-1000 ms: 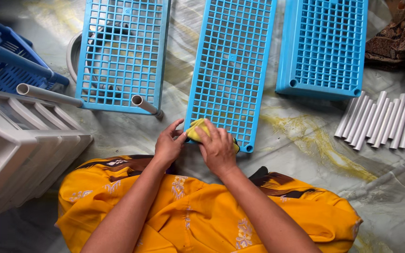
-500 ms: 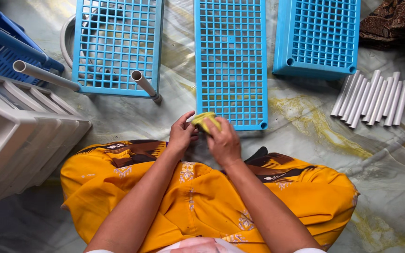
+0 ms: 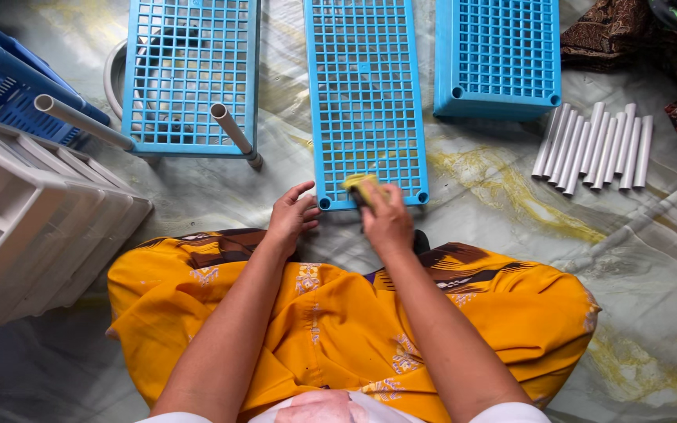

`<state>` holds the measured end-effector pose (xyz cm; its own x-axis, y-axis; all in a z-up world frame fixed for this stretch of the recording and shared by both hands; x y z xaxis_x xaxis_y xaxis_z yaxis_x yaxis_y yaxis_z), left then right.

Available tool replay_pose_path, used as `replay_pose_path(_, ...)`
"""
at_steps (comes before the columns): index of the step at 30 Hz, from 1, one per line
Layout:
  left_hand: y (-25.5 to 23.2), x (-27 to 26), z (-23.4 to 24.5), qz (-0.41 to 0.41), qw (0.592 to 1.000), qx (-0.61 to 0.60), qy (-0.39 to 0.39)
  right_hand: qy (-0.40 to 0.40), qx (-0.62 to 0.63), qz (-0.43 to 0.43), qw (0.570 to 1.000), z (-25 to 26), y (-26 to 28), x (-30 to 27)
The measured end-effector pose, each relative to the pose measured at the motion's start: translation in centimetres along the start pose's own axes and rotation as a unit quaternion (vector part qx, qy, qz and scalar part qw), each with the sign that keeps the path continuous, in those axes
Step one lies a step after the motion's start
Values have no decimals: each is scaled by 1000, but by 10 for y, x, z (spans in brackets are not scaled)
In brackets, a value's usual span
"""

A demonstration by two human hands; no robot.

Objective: The person sits on the floor and assembles a blue plastic storage rack by inserting white PVC pipes into the grid panels. They wipe the panels with a yellow cloth and connect the components together.

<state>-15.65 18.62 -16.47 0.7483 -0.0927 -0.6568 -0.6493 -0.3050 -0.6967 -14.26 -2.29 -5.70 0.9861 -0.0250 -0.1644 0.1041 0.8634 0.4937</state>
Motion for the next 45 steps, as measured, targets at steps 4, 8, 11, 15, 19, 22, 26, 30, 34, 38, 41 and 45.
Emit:
replay_pose_path(4, -12, -10, -10, -25, 1000, 15, -12, -120, 52, -179, 975, 43, -53, 4)
replay_pose_path(8, -17, -12, 1, -39, 997, 31, -58, -67, 14, -69, 995, 9, -4, 3)
replay_pose_path(11, -20, -10, 19, -34, 995, 52, -77, -4, -26, 164, 986, -18, 56, -5)
replay_pose_path(15, -23, -8, 27, -58, 994, 66, -70, -43, -78, 8, 996, 11, 6, 21)
replay_pose_path(19, -25, -2, 19, -48, 996, 65, -47, -141, -51, -71, 986, 51, -36, 42)
replay_pose_path(22, -24, -2, 16, -13, 1000, 12, -24, -75, -78, 5, 994, 18, -6, 32)
replay_pose_path(26, -26, -8, 17, 8, 999, 41, -19, -16, -88, 205, 975, -25, 54, 5)
replay_pose_path(30, -38, -16, 17, -20, 995, 81, -50, -59, -100, 13, 993, 9, -1, 32)
replay_pose_path(34, -36, -18, 5, -15, 996, 78, -44, -135, -70, -63, 986, 47, -34, 44)
replay_pose_path(38, -32, -13, 8, -9, 1000, 23, -7, -37, -63, 93, 993, -12, 35, 26)
replay_pose_path(41, -32, -9, 7, -27, 1000, 6, 5, 20, -73, 247, 966, -42, 78, 7)
replay_pose_path(45, -31, -12, 10, -10, 998, 55, -29, -52, -110, 90, 989, -1, 16, 46)
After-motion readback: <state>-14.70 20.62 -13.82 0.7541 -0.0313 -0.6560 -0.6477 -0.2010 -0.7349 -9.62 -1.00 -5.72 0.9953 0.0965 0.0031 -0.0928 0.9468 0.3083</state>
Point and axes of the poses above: each hand's wrist, its own x-axis towards the middle knuckle, its own z-axis out of the back of the hand, y = z × x, the point moved 9 cm from there along x, towards the middle knuckle, and after that the axes turned 3 degrees about y, right-handed, at the moved point
